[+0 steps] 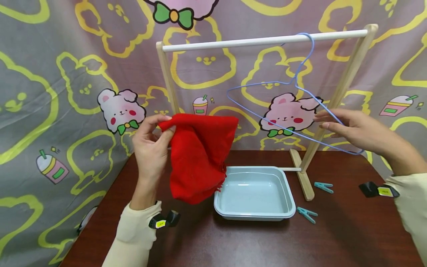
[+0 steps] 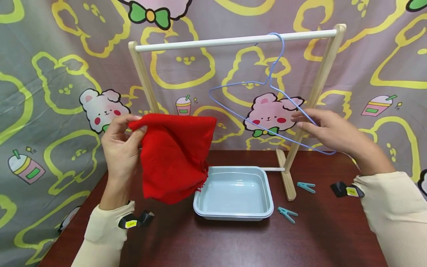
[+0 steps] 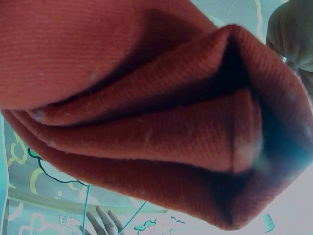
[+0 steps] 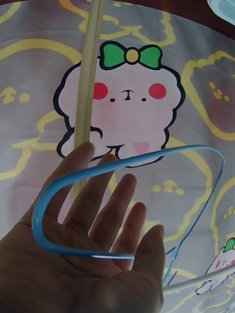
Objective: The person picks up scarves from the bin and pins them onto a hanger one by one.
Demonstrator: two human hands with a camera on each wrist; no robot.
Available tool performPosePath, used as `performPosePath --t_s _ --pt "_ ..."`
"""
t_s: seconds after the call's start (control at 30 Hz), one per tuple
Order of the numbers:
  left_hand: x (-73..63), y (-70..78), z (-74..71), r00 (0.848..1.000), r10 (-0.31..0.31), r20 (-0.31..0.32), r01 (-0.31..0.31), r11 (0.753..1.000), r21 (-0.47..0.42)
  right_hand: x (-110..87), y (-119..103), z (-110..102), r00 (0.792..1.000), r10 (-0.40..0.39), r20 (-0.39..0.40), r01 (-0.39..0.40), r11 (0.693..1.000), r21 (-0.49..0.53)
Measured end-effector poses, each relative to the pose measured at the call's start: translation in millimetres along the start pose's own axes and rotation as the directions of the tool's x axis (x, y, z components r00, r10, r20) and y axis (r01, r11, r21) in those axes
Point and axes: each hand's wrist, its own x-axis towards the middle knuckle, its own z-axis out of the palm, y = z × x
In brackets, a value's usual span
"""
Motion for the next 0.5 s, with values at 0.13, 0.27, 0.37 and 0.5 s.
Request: performPosePath --t_s 0.13,0.27,0.37,0.5 --pt "-0.4 0.1 0.3 1.000 0.003 -0.001 -0.003 1.000 -0.004 0.0 3.0 2.1 1.000 0.008 0.030 -0.010 0.997 0.071" --pt "-0.7 0.4 0.8 1.000 0.002 -0.003 -0.002 1.000 0.002 -0.5 3.1 3.1 0.998 0.040 0.039 -0.042 0.997 0.058" --pt "-1.1 0.8 1.1 1.000 -0.001 -0.005 0.001 1.000 0.007 -1.3 1.8 4.0 0.996 0.083 0.044 -0.086 0.995 0.054" --pt "-1.3 1.1 1.6 1.000 -0.002 -0.007 0.002 1.000 0.007 -2.7 -0.3 4.5 0.990 0.130 0.049 -0.133 0.990 0.054"
